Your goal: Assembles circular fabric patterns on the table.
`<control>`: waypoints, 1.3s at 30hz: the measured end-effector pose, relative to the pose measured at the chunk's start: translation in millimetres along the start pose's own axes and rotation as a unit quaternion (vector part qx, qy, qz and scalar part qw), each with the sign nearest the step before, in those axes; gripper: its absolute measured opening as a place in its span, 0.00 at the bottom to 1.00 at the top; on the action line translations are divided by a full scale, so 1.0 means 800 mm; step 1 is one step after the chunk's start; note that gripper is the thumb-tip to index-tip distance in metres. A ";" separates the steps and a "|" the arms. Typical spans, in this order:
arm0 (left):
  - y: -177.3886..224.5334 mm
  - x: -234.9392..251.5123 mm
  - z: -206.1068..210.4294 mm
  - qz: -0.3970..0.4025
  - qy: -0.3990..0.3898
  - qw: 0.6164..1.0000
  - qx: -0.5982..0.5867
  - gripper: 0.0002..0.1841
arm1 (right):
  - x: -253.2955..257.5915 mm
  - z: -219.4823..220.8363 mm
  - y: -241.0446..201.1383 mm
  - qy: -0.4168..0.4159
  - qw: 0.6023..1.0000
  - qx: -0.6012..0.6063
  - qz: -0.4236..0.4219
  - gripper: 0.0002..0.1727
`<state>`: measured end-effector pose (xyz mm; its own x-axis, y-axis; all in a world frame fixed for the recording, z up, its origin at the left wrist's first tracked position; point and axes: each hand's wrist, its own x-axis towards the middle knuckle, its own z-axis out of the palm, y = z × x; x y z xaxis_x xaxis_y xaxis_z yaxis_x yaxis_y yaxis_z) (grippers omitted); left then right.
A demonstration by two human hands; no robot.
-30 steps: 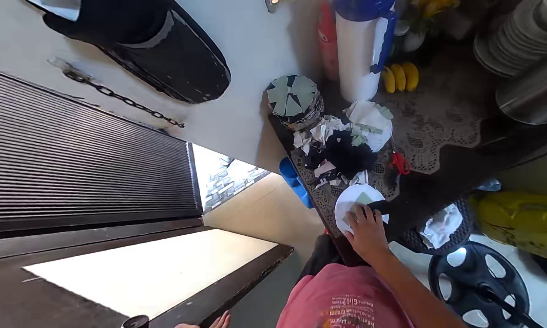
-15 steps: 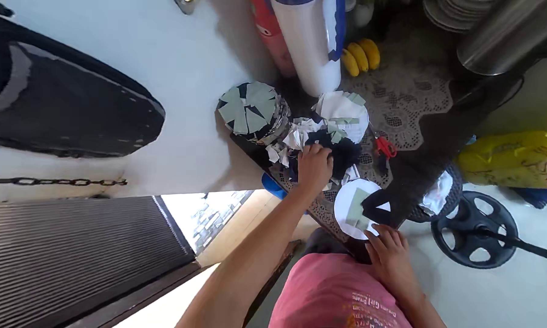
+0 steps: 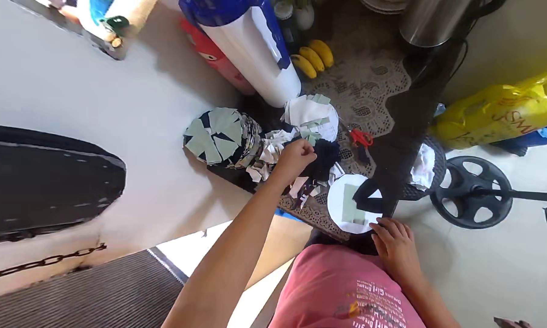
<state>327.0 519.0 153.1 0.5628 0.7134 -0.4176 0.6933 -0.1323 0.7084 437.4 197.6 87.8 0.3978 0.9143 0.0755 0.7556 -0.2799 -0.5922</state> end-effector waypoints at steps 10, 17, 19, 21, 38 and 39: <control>0.045 -0.081 0.015 -0.009 -0.198 0.938 -0.285 0.11 | 0.116 -0.059 -0.050 -0.087 0.792 0.568 0.203 0.30; 0.052 -0.102 0.033 -0.018 -0.178 0.941 -0.286 0.07 | 0.123 -0.062 -0.060 -0.086 0.725 0.626 0.275 0.04; 0.050 -0.105 0.040 -0.049 -0.164 0.937 -0.305 0.04 | 0.120 -0.063 -0.056 -0.086 0.704 0.645 0.285 0.06; 0.046 -0.106 0.049 -0.067 -0.148 0.932 -0.324 0.05 | 0.118 -0.065 -0.054 -0.085 0.682 0.666 0.288 0.12; 0.017 -0.139 0.117 0.253 0.041 0.963 -0.079 0.13 | 0.100 -0.059 -0.061 -0.047 0.814 0.532 0.229 0.24; 0.017 -0.139 0.116 0.256 0.039 0.963 -0.070 0.13 | 0.099 -0.059 -0.062 -0.046 0.817 0.527 0.230 0.24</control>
<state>315.8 374.1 156.4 0.7757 0.6293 0.0479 0.2629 -0.3911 0.8820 456.0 269.9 161.2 0.4361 0.8154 -0.3806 -0.3491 -0.2365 -0.9067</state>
